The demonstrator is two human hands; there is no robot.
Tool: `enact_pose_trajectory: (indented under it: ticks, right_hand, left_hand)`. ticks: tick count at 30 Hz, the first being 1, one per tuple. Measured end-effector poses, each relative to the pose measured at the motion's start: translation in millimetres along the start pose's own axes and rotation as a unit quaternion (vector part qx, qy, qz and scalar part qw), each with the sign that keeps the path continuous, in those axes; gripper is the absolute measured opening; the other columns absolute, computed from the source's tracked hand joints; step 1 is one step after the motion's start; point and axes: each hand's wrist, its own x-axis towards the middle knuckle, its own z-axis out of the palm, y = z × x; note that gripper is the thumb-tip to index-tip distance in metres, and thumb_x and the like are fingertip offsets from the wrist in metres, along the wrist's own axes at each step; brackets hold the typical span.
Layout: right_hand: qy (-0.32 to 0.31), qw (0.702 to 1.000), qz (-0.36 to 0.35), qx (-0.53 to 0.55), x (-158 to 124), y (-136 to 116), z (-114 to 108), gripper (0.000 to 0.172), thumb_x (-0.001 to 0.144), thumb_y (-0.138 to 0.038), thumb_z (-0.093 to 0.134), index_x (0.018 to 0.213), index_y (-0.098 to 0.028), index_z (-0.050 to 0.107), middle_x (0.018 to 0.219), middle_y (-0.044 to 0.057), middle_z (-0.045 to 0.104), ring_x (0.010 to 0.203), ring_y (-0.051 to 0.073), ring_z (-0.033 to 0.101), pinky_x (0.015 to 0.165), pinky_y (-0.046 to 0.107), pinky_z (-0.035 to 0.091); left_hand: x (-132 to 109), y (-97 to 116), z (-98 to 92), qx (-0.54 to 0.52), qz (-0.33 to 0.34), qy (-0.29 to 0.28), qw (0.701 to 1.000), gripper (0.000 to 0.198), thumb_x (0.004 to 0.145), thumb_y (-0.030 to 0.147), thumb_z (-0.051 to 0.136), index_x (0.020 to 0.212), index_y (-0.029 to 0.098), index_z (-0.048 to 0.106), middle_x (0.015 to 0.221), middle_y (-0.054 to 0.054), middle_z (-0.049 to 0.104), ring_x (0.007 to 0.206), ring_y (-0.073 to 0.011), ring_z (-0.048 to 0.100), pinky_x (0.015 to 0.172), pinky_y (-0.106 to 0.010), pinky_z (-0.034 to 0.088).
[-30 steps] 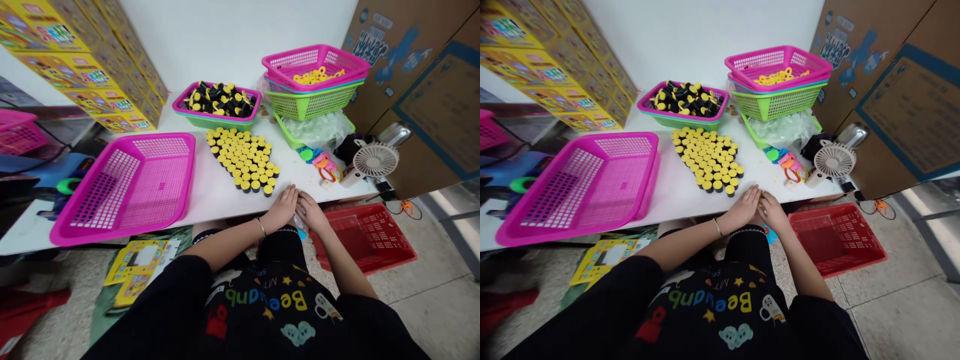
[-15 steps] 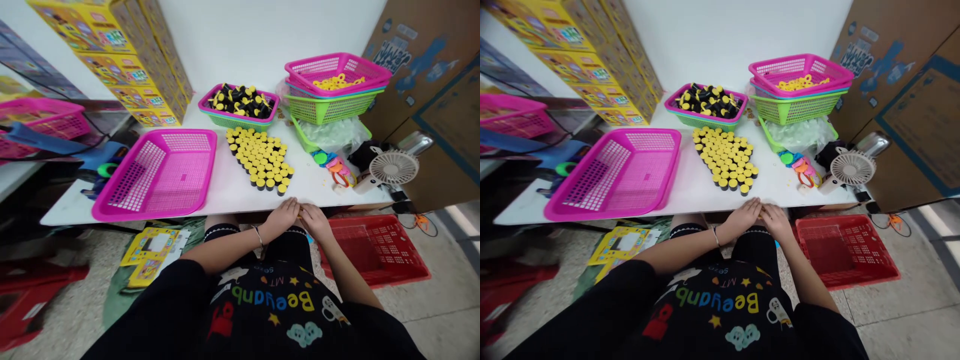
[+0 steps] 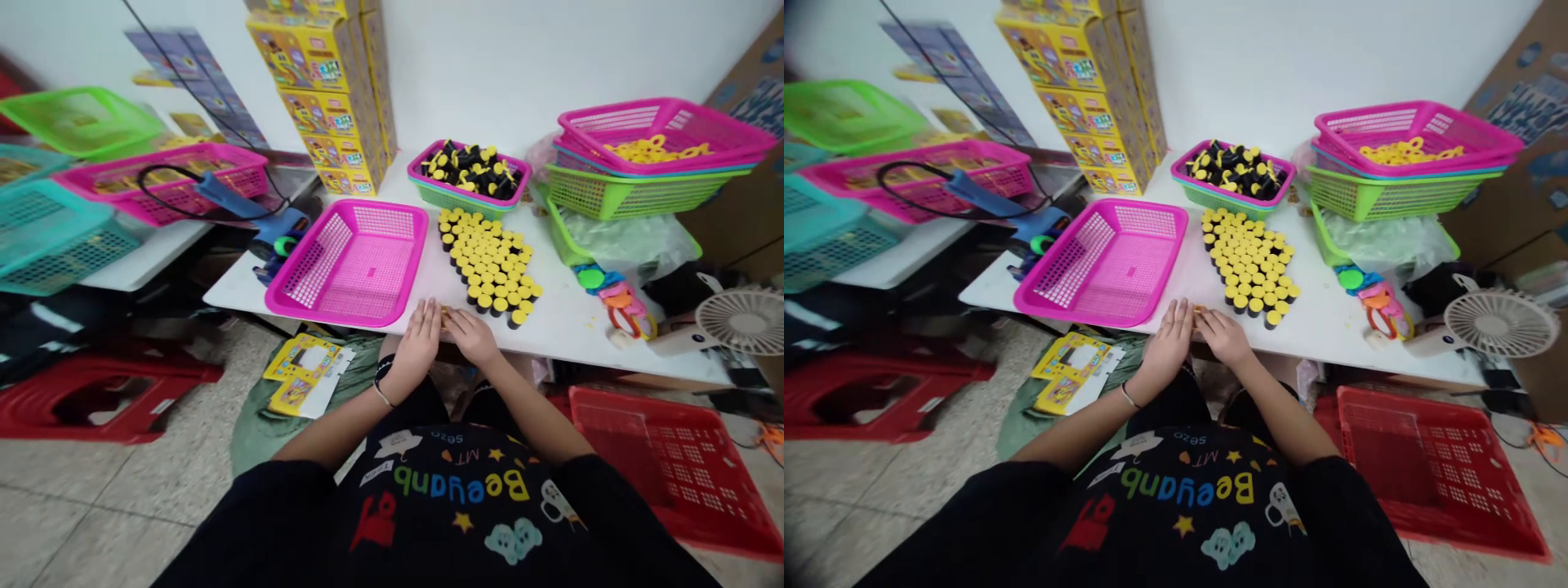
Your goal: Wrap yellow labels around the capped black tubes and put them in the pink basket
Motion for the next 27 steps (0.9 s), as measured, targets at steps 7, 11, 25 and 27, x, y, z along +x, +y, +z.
enact_pose_trajectory:
  ticks: [7, 11, 25, 27]
  right_hand:
    - [-0.061, 0.992, -0.011, 0.107, 10, 17, 9, 0.044, 0.090, -0.007, 0.049, 0.120, -0.029, 0.075, 0.127, 0.005, 0.074, 0.120, 0.022, 0.066, 0.108, 0.050, 0.055]
    - [-0.011, 0.994, 0.012, 0.106, 2, 15, 2, 0.051, 0.089, -0.008, 0.041, 0.128, -0.026, 0.070, 0.130, 0.007, 0.071, 0.125, 0.022, 0.063, 0.111, 0.053, 0.052]
    - [0.208, 0.962, 0.135, -0.116, -38, -7, -30, 0.029, 0.091, -0.017, 0.050, 0.101, -0.027, 0.076, 0.105, 0.011, 0.067, 0.102, 0.025, 0.064, 0.093, 0.050, 0.057]
    - [0.263, 0.926, 0.237, -0.132, -48, -4, -44, 0.025, 0.091, -0.024, 0.055, 0.108, -0.023, 0.073, 0.110, 0.014, 0.059, 0.105, 0.028, 0.060, 0.095, 0.052, 0.056]
  left_hand:
    - [-13, -15, 28.5, -0.037, 0.004, -0.020, 0.999, 0.049, 0.105, 0.023, 0.035, 0.146, 0.002, 0.052, 0.151, -0.024, 0.049, 0.143, -0.0268, 0.050, 0.119, -0.041, 0.045]
    - [-12, -19, 18.2, -0.020, 0.036, -0.053, 0.998, 0.049, 0.105, 0.018, 0.034, 0.151, 0.007, 0.047, 0.154, -0.026, 0.044, 0.145, -0.0309, 0.045, 0.118, -0.043, 0.045]
    - [22, -24, -16.3, 0.055, 0.150, -0.140, 0.977, 0.048, 0.101, 0.005, 0.029, 0.142, -0.005, 0.052, 0.139, -0.038, 0.053, 0.132, -0.0387, 0.059, 0.102, -0.048, 0.055]
    - [27, -23, -15.3, 0.051, 0.153, -0.119, 0.980, 0.046, 0.101, 0.004, 0.030, 0.139, -0.006, 0.054, 0.139, -0.037, 0.055, 0.133, -0.0385, 0.058, 0.106, -0.050, 0.052]
